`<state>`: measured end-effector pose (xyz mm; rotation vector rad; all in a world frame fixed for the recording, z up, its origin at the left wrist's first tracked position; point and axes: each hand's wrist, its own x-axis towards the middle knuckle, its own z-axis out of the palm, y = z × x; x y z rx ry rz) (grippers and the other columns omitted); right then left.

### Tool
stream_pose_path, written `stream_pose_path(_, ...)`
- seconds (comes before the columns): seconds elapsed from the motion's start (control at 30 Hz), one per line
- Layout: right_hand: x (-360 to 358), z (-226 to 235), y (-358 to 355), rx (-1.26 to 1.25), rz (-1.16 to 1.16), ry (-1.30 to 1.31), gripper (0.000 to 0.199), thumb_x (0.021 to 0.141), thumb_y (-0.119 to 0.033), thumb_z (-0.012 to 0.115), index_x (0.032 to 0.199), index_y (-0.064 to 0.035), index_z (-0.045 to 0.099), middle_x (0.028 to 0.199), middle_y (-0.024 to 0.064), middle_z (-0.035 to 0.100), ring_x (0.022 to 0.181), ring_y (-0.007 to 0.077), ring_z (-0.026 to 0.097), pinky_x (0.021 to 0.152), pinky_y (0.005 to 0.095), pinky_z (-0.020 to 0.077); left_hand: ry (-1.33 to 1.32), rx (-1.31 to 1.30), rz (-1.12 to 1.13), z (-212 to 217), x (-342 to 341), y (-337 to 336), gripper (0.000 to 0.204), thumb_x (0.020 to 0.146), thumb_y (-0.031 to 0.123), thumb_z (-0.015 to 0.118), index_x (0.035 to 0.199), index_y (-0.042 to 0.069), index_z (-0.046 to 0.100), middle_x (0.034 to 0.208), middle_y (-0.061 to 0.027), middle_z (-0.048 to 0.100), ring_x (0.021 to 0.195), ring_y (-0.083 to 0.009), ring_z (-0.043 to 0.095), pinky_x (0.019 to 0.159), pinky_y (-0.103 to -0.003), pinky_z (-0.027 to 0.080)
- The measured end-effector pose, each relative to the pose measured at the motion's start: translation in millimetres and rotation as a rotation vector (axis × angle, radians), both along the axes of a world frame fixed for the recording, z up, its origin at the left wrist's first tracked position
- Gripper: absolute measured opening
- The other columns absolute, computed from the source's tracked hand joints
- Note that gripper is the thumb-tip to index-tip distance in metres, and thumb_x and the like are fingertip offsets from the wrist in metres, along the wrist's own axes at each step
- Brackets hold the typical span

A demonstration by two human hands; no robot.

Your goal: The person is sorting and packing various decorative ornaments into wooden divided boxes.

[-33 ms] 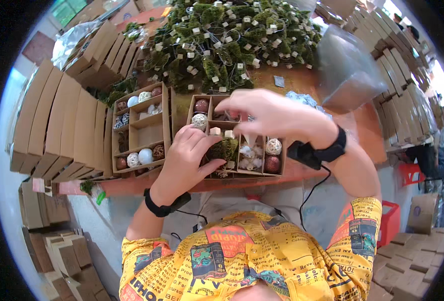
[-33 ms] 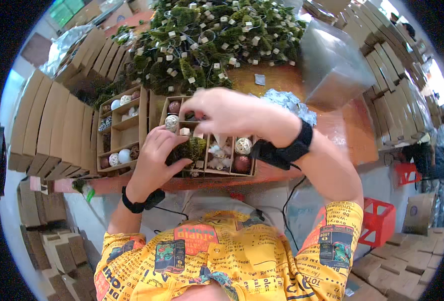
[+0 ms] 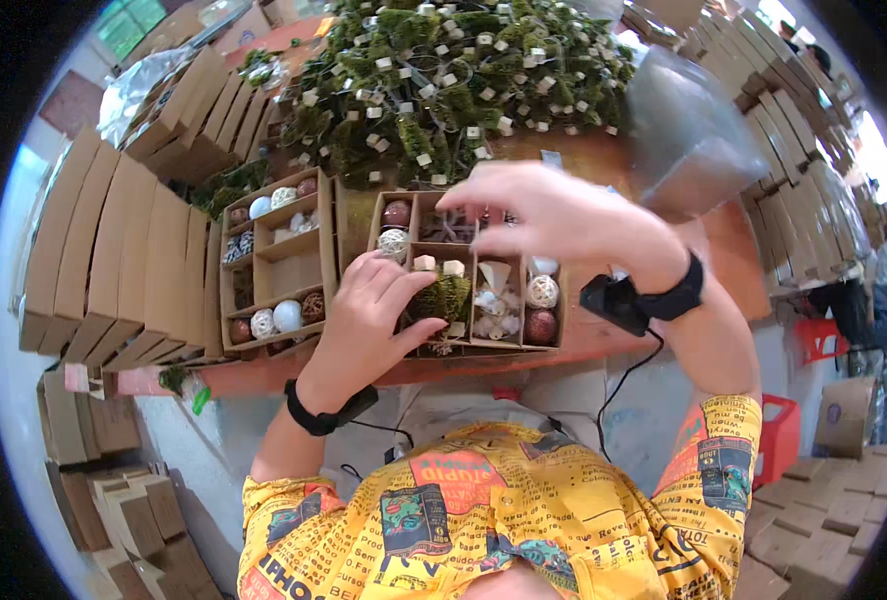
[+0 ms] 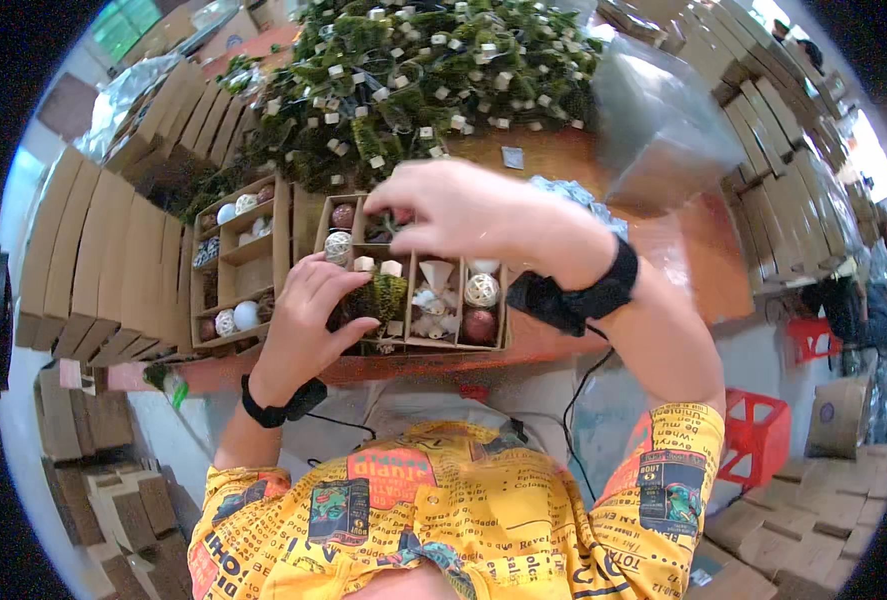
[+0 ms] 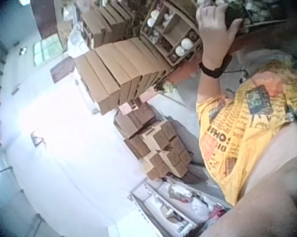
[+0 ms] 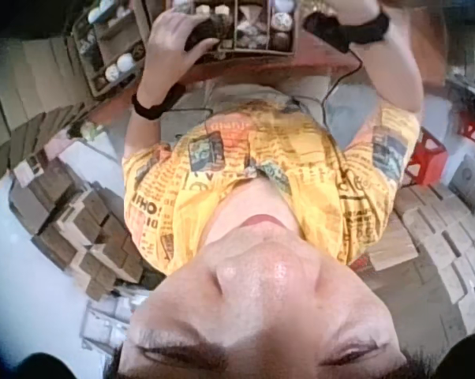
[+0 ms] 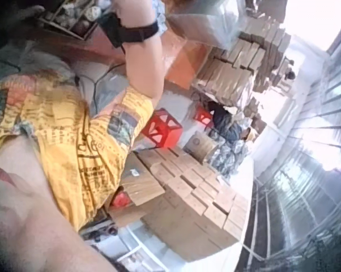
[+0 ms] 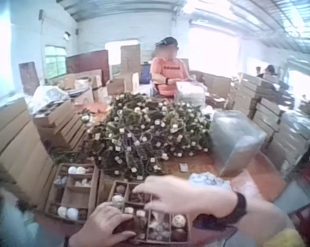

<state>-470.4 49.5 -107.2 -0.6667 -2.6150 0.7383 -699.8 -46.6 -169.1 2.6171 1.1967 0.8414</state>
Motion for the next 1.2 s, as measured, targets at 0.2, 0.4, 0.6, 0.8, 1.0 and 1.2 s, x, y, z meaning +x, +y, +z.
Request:
stream_pose_path(0.2, 86, 7, -14, 0.06, -0.422, -0.013, 0.014, 0.078, -0.01, 0.064, 0.084, 0.0024, 0.064, 0.078, 0.0105, 0.059, 0.074, 0.0206, 0.058, 0.067, 0.0304, 0.046, 0.038, 0.162, -0.035, 6, 3, -11, 0.049, 0.077, 0.037, 0.067, 0.113, 0.006, 0.056, 0.118, -0.015, 0.05, 0.115, -0.0358, 0.046, 0.101, -0.049, 0.035)
stream_pose_path(0.4, 157, -113, -31, 0.161, -0.667, -0.333, 0.016, 0.071, -0.003, 0.061, 0.086, -0.0012, 0.065, 0.088, 0.0161, 0.062, 0.087, 0.0331, 0.06, 0.076, 0.039, 0.0485, 0.202, 0.132, -0.049, -5, 13, -17, 0.059, 0.082, 0.052, 0.056, 0.12, 0.007, 0.051, 0.132, -0.0141, 0.045, 0.127, -0.0356, 0.038, 0.108, -0.053, 0.023)
stream_pose_path(0.6, 181, -147, -18, 0.249, -0.679, -0.226, 0.022, 0.069, 0.0, 0.06, 0.09, -0.0055, 0.062, 0.092, 0.0161, 0.057, 0.094, 0.0344, 0.057, 0.078, 0.0411, 0.0474, 0.213, 0.102, 0.038, -13, 14, -25, 0.06, 0.073, 0.042, 0.068, 0.121, 0.011, 0.05, 0.134, -0.014, 0.043, 0.128, -0.0359, 0.036, 0.107, -0.052, 0.027)
stream_pose_path(0.8, 192, -137, -1, 0.144, -0.57, -0.168, 0.012, 0.069, -0.003, 0.061, 0.081, -0.003, 0.058, 0.086, 0.0162, 0.056, 0.082, 0.0317, 0.058, 0.066, 0.038, 0.0448, 0.23, 0.108, 0.031, -8, 23, -29, 0.064, 0.058, 0.027, 0.081, 0.115, 0.013, 0.053, 0.136, -0.0136, 0.039, 0.129, -0.0367, 0.033, 0.106, -0.051, 0.03)
stream_pose_path(1.0, 121, -49, -17, 0.159, -0.459, 0.23, 0.005, 0.073, 0.0, 0.058, 0.077, 0.0007, 0.057, 0.077, 0.015, 0.056, 0.072, 0.031, 0.058, 0.063, 0.0356, 0.0466, 0.274, 0.097, 0.087, -11, 25, -34, 0.065, 0.057, 0.026, 0.081, 0.113, 0.01, 0.051, 0.14, -0.0119, 0.037, 0.131, -0.0376, 0.032, 0.106, -0.051, 0.031)
stream_pose_path(1.2, 31, -26, -28, 0.283, 0.066, 0.309, 0.015, 0.068, 0.004, 0.053, 0.08, -0.0019, 0.058, 0.082, 0.0132, 0.056, 0.084, 0.0336, 0.057, 0.073, 0.0398, 0.0468, 0.191, 0.125, 0.119, -20, 25, -31, 0.059, 0.06, 0.024, 0.08, 0.11, 0.01, 0.053, 0.136, -0.0123, 0.041, 0.129, -0.0376, 0.035, 0.105, -0.049, 0.033)
